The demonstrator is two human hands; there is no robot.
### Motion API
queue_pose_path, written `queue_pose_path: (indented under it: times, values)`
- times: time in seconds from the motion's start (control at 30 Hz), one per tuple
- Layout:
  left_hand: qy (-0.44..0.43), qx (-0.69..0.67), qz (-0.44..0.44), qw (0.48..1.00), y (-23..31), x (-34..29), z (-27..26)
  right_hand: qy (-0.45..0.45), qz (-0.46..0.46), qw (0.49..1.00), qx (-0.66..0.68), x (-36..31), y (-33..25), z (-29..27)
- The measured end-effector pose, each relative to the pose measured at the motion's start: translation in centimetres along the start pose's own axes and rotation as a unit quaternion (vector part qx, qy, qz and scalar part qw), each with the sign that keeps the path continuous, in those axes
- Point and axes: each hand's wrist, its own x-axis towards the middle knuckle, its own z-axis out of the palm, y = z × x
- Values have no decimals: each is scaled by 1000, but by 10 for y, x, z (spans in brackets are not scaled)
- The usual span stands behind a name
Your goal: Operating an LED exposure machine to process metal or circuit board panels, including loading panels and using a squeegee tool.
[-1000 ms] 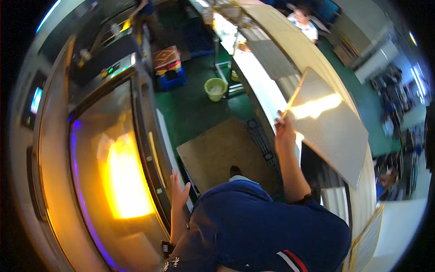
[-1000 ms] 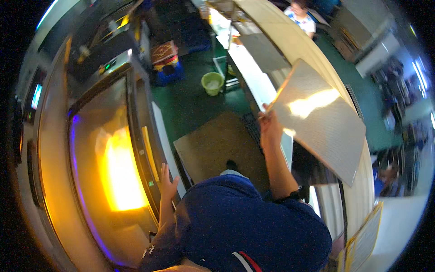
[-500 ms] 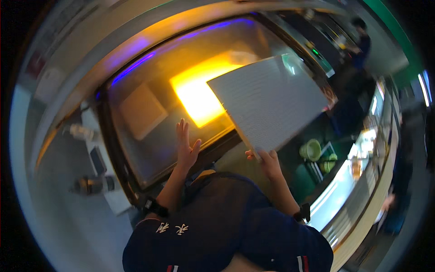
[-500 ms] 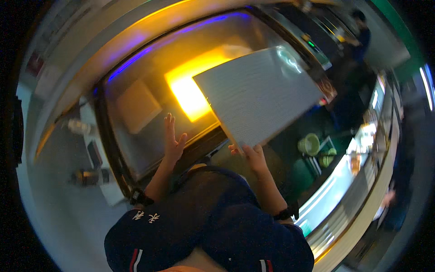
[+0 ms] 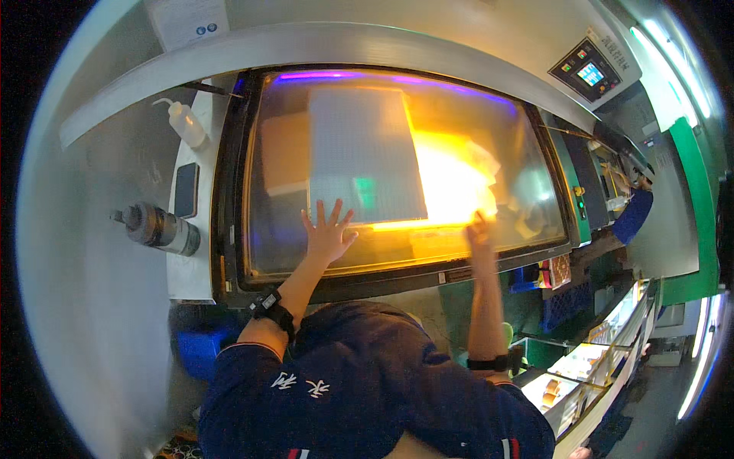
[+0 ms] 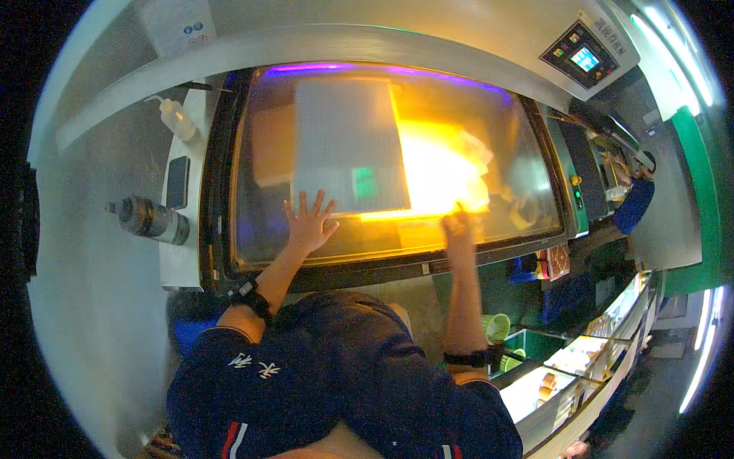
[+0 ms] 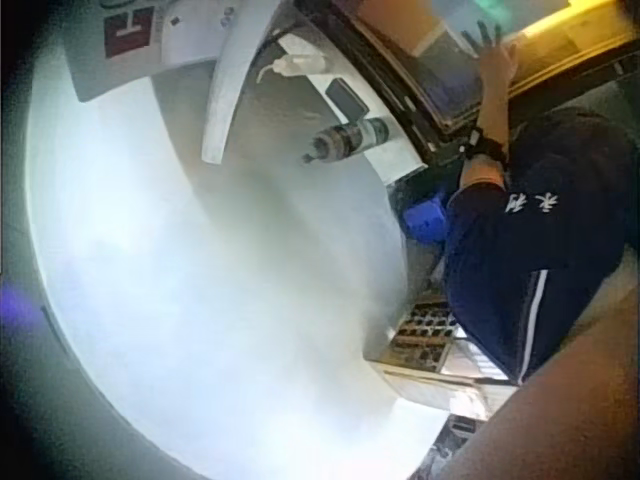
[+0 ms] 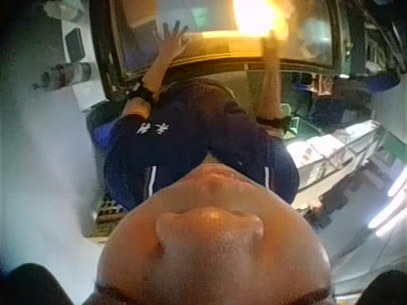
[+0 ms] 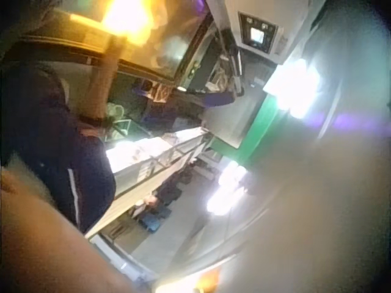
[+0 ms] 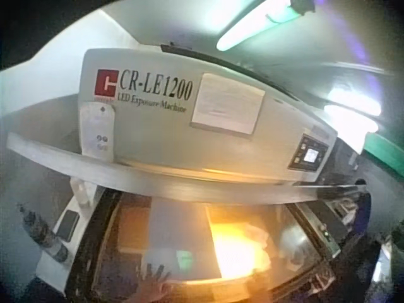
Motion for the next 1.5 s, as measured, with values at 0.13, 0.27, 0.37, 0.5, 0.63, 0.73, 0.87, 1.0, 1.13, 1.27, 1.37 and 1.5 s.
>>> queue_pose_path:
  times: [0.13,0.27,0.37,0.5,0.63,0.73,0.87,1.0,1.13,1.27,1.37,1.5]
  values:
    - [81,38,-13,996,-18,7,13,398,-426,786,-207,1,-195,-115]
    - [60,55,21,996,-19,21,8,264,-409,827,-281,31,-298,-201]
    - [60,57,44,996,-30,22,13,308,-412,789,-335,51,-289,-216]
    - [30,73,56,995,-43,20,10,323,-431,767,-348,18,-275,-187]
    - [9,64,80,995,-52,24,4,326,-434,773,-329,-19,-218,-169]
    - [-39,63,49,996,-52,21,-1,314,-435,798,-274,-49,-186,-152]
    - [52,-43,41,997,-38,0,35,320,-414,790,-320,-75,-132,-131]
    - [-223,-258,85,936,105,-52,-22,245,-331,844,-345,-101,-93,-122]
    - [-213,-403,406,792,156,-79,-2,-79,-141,851,-499,-106,-67,-102]
    - [-349,-361,419,756,179,-34,-75,-238,-41,807,-539,-102,57,-56]
    - [-213,-383,211,873,133,25,-60,-264,-25,799,-539,-103,103,-40]
    - [-150,15,2,989,26,29,-4,-313,17,758,-572,-99,72,-15]
